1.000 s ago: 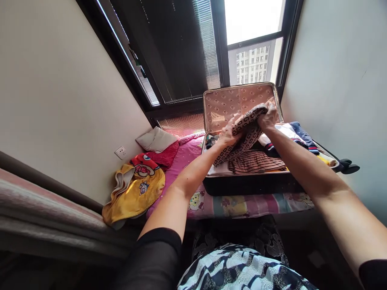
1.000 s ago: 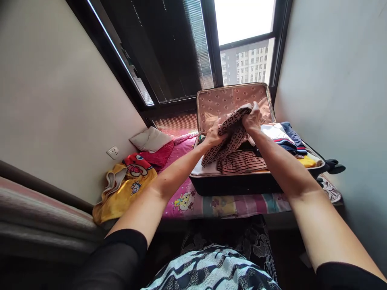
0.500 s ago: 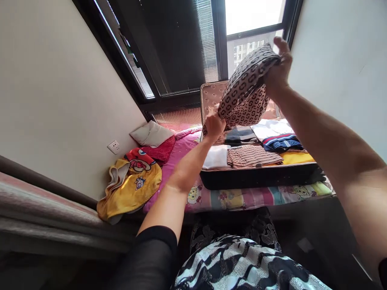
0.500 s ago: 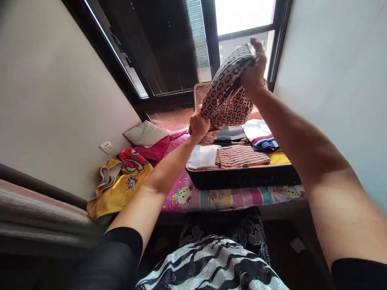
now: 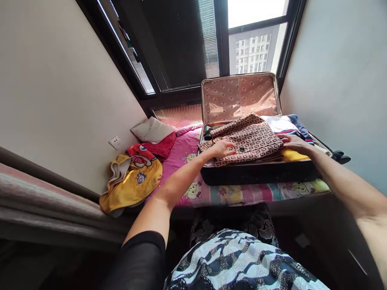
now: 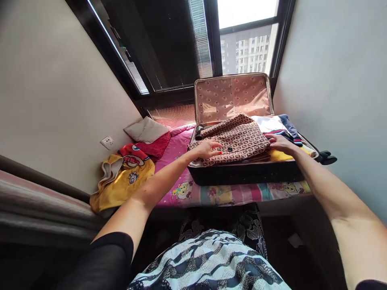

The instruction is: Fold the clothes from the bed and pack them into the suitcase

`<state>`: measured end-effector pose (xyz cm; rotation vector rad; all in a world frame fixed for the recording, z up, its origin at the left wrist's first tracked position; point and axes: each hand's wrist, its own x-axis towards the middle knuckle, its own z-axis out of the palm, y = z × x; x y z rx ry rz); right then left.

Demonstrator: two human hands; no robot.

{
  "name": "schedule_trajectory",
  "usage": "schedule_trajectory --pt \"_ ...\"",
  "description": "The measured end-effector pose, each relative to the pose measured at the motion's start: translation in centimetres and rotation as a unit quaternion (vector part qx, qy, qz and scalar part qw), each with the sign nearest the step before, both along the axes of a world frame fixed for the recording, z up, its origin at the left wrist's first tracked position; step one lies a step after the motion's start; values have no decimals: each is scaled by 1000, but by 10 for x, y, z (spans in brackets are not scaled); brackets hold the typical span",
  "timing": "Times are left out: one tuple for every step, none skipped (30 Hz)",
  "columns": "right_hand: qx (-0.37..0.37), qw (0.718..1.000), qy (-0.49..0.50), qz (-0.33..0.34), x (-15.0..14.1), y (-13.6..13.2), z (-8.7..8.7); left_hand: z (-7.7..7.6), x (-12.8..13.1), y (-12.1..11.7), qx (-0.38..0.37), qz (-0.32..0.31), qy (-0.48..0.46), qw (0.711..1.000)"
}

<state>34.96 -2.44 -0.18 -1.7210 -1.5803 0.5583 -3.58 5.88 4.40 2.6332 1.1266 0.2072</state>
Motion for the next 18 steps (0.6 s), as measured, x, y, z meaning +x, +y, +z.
schedule_trajectory --pt "-4 1000 -11 -12 7 8 7 7 -3 7 9 36 -26 999" --pt "-3 999 -28 -28 11 17 16 13 -6 12 24 71 -41 996" --pt "8 998 -47 -40 13 28 27 14 -9 14 40 99 -47 993" --pt "30 996 -70 -46 12 38 39 12 -12 12 48 117 -42 991" --pt "61 992 -101 -41 8 47 50 6 -16 8 45 121 -26 991" --pt "93 985 -141 -31 2 56 60 -3 -19 2 35 117 -3 993" --pt "119 975 -185 -22 -8 63 69 -14 -23 -4 22 109 22 994" --pt "135 964 -228 -13 -19 70 75 -24 -26 -10 7 97 47 994" --pt "137 955 -263 -7 -31 78 80 -32 -28 -14 -9 83 68 994" --pt "127 950 -285 -5 -44 85 83 -37 -29 -15 -20 64 80 995" --pt "109 947 -302 -2 -56 93 84 -39 -30 -13 -22 44 84 995" --pt "89 945 -315 3 -67 103 83 -37 -30 -7 -17 26 85 996" --pt "69 944 -324 11 -75 113 81 -32 -31 1 -6 8 86 996" --pt "50 942 -330 18 -81 123 77 -25 -31 11 8 -5 92 996" --pt "36 942 -334 23 -84 134 71 -19 -31 23 24 -12 105 994" --pt "23 942 -335 27 -84 145 64 -13 -32 34 37 -14 122 992" --pt "11 943 -333 29 -81 154 54 -11 -33 44 44 -12 140 989" --pt "5 946 -324 28 -76 163 43 -11 -34 51 43 -10 156 987"
